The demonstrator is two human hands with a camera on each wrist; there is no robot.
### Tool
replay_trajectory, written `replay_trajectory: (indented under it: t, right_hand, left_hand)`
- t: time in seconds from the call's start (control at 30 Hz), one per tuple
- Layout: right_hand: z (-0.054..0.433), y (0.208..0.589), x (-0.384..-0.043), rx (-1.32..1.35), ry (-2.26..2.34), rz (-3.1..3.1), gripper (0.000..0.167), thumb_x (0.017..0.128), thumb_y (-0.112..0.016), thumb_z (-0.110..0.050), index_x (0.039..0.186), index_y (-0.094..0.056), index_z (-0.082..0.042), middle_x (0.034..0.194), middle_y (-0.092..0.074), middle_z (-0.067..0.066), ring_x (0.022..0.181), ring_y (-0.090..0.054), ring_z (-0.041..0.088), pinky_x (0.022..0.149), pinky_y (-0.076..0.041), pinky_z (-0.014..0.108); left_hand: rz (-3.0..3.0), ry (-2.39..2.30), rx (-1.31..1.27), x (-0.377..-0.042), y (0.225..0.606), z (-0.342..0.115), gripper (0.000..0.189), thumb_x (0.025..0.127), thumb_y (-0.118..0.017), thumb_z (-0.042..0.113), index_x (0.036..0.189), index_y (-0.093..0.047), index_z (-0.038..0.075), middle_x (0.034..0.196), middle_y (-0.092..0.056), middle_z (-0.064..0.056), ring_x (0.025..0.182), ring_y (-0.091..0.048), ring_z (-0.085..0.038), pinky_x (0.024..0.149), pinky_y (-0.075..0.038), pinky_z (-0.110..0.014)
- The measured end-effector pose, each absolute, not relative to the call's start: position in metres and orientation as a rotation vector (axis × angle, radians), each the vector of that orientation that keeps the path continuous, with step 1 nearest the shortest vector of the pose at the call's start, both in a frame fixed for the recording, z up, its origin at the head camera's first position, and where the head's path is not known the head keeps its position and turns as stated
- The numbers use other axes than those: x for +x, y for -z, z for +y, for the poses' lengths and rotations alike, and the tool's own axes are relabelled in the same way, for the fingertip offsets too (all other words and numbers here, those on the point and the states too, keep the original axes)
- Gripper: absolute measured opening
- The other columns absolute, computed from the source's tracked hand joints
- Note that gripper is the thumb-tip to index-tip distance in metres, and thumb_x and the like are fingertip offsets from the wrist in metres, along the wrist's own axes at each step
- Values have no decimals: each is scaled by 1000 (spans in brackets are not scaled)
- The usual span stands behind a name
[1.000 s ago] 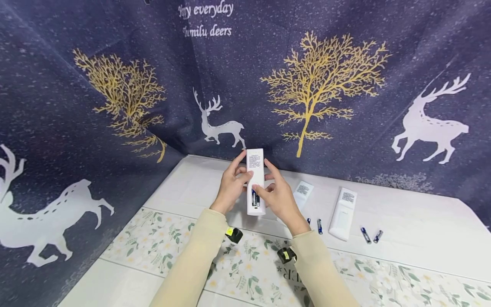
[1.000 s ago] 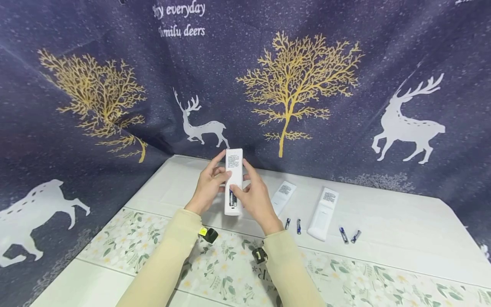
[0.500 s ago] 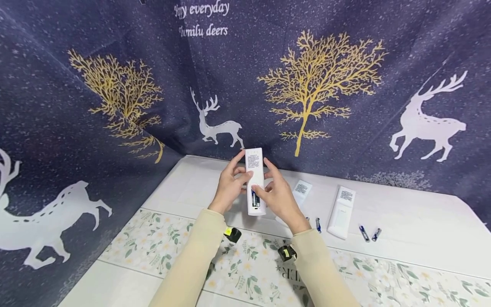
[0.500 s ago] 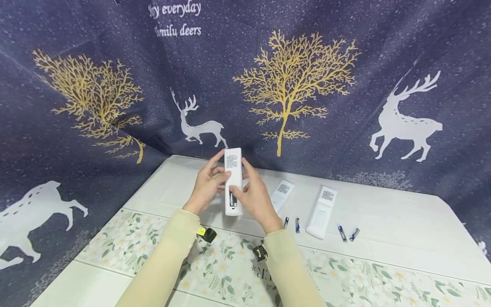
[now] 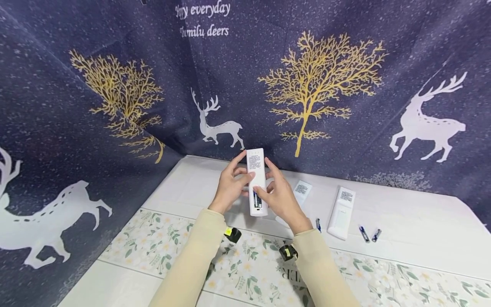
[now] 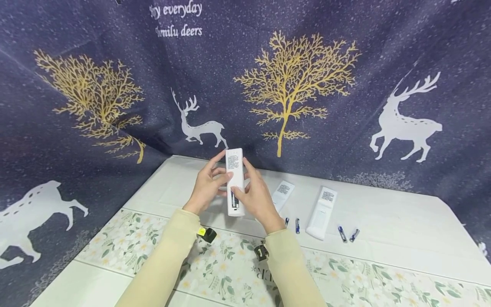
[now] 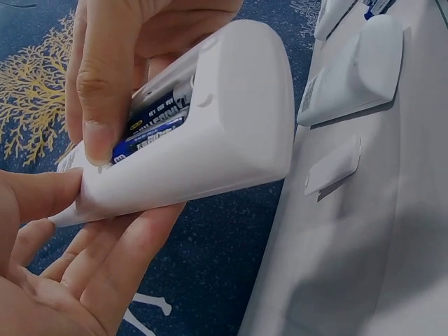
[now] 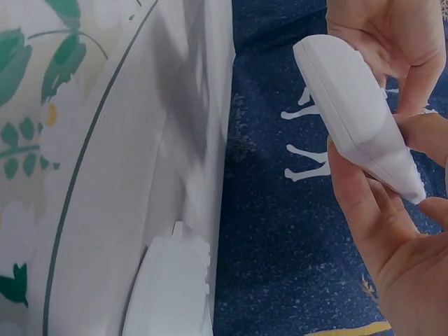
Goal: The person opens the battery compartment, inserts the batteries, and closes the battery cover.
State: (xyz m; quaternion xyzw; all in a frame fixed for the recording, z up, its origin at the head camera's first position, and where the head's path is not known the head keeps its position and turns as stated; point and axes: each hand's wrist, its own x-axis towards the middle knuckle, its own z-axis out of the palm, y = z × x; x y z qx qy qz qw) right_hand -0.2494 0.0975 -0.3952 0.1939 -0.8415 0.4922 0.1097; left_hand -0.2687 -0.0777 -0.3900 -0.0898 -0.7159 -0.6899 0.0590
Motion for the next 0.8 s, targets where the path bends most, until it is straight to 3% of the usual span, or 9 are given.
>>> replay_trajectory:
  t: [0.37, 0.6, 0.8]
  right_hand:
    - [99, 400, -252, 617, -1459, -2426, 86, 96, -79, -5, 167, -31, -7, 126, -58, 17, 72, -63, 17, 61, -53, 29]
    - [98, 400, -252, 610, -1439, -2440, 73, 101, -75, -12, 164, -39, -9, 132, -59, 17, 83, -67, 21, 68, -56, 34]
    - [98, 396, -250, 657, -1475, -2460, 71, 103, -71, -4, 165, -37, -8, 135, -57, 18, 86, -69, 23, 70, -58, 36]
  left_hand:
    - [-2157, 2069, -268, -269, 389, -76, 73, 100, -74, 6, 161, -48, 34, 109, -69, -14, 76, -73, -30, 62, -65, -53]
    - [-2129, 2087, -253, -272, 389, -82, 73, 100, -74, 7, 160, -48, 38, 111, -73, -12, 81, -73, -24, 59, -65, -41]
    - [-2139, 2092, -246, -271, 388, -85, 72, 100, -75, 9, 161, -48, 37, 112, -73, -12, 79, -74, -23, 56, -63, -36]
